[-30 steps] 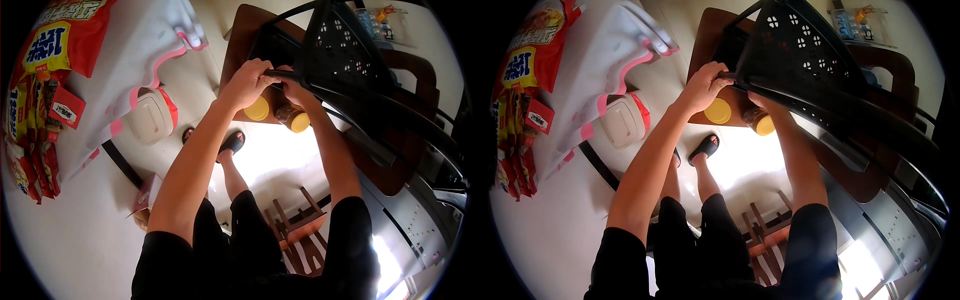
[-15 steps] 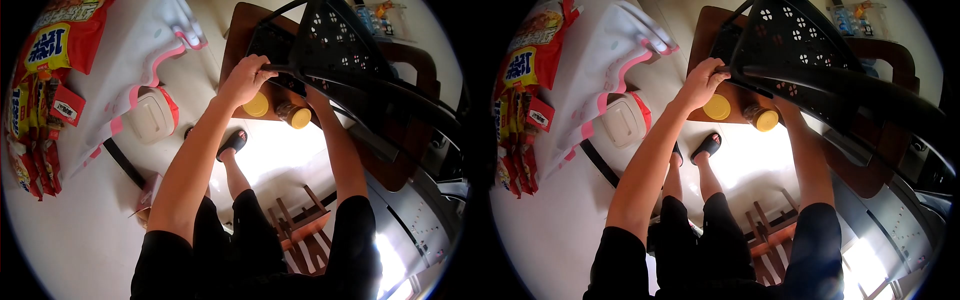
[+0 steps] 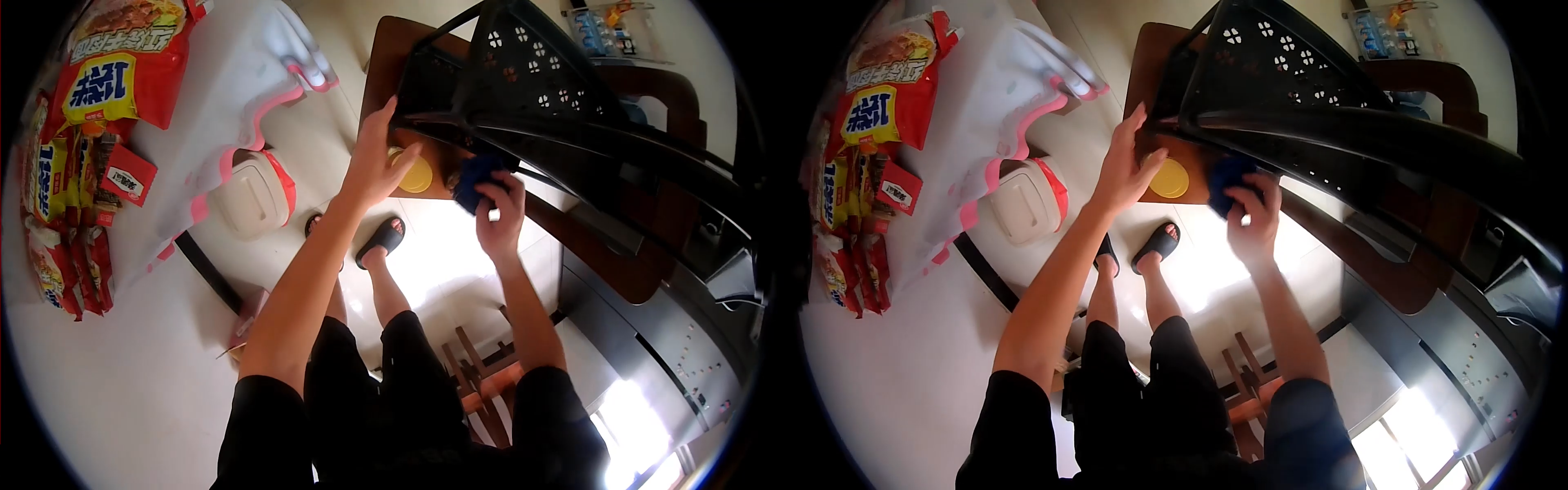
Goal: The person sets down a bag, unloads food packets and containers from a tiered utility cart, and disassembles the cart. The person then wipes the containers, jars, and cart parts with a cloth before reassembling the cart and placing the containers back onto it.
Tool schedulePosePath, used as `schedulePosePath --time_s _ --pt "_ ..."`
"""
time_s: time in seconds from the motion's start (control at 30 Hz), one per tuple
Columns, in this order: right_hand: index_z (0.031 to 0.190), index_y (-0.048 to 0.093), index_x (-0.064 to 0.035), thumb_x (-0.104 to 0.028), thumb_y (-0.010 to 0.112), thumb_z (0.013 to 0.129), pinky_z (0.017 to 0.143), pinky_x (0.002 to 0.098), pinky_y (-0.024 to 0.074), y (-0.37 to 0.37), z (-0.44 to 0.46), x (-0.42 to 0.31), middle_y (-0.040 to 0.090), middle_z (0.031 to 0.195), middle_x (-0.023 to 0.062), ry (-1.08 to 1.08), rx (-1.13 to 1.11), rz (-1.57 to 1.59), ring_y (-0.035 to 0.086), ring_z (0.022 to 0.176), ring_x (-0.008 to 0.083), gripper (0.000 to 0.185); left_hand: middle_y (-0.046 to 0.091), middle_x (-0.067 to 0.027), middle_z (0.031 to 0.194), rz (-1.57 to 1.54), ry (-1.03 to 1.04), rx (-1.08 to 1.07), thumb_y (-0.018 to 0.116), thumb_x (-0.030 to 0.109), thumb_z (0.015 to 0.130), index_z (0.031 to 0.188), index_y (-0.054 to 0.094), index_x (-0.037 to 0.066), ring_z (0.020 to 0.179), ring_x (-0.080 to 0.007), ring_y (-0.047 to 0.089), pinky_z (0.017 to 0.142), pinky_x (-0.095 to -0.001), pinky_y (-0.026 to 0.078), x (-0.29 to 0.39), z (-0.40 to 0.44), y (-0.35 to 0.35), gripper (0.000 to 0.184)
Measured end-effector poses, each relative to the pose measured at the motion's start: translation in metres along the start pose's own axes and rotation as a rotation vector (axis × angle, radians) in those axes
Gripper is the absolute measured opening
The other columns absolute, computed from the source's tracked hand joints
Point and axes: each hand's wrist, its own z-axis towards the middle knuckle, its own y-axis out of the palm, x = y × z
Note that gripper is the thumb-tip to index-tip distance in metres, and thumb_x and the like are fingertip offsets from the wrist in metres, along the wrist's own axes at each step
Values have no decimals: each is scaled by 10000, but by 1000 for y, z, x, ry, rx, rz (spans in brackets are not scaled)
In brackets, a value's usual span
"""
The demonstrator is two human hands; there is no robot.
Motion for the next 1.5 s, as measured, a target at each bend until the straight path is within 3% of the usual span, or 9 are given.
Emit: schedulePosePath --time_s 0.17,0.33,0.53,0.8,1.0,1.1,1.17,1.4,1.5 --pt "1015 721 -51 77 621 794 945 391 511 27 -61 -28 585 1222 144 235 8 77 594 1159 331 274 481 -212 1457 141 3 -192 805 -12 681 1511 384 46 1326 -400 498 1128 -422 424 -19 -54 4 933" --pt "1064 722 -34 49 617 770 1021 410 476 87 -82 -13 587 1197 160 455 125 140 586 1149 355 323 570 -179 1316 291 64 -132 868 32 649 1429 530 172 1214 -387 561 1028 -434 497 -18 -43 23 861" --pt "1068 733 -71 42 598 782 1040 490 439 144 -56 7 588 1197 163 472 256 40 545 1171 385 335 609 -128 1205 343 -72 -136 926 124 616 1298 602 156 1121 -352 589 941 -423 533 -6 -31 11 755" --pt "1326 657 -152 -191 701 879 1049 527 442 175 -41 45 530 1387 180 354 -59 -143 515 1202 457 451 546 -141 1222 275 -93 133 958 166 611 1288 562 100 1106 -320 577 938 -414 528 7 -82 -38 787" --pt "1392 573 -139 -186 715 902 983 439 492 76 -50 -20 539 1307 164 333 -115 1 560 1181 367 513 526 -159 1238 192 -48 160 962 222 605 1273 540 80 1126 -354 552 924 -446 532 61 -124 -68 802" --pt "1045 730 -39 -64 665 917 743 387 532 9 -66 -61 640 913 145 328 -26 92 654 824 309 145 563 -162 1227 200 -43 149 967 217 596 1257 544 66 1150 -372 557 949 -455 523 108 -135 -83 799" --pt "997 751 -45 -24 690 888 670 372 529 -41 -67 -92 637 848 136 317 36 141 639 734 286 127 589 -157 1214 163 -17 150 967 218 598 1256 549 68 1141 -366 582 953 -439 526 140 -140 -93 793" --pt "1009 698 29 119 762 730 630 303 518 -235 -17 -178 669 838 120 -159 569 -108 641 724 228 300 627 -132 1216 43 10 20 952 114 599 1292 534 61 1102 -281 640 977 -379 524 240 -132 -125 811" --pt "1088 684 18 72 741 751 709 315 513 -300 14 -192 634 1046 169 -182 729 -203 616 831 237 346 631 -130 1207 60 73 -23 955 97 583 1298 526 59 1109 -281 646 980 -371 527 275 -122 -132 835"
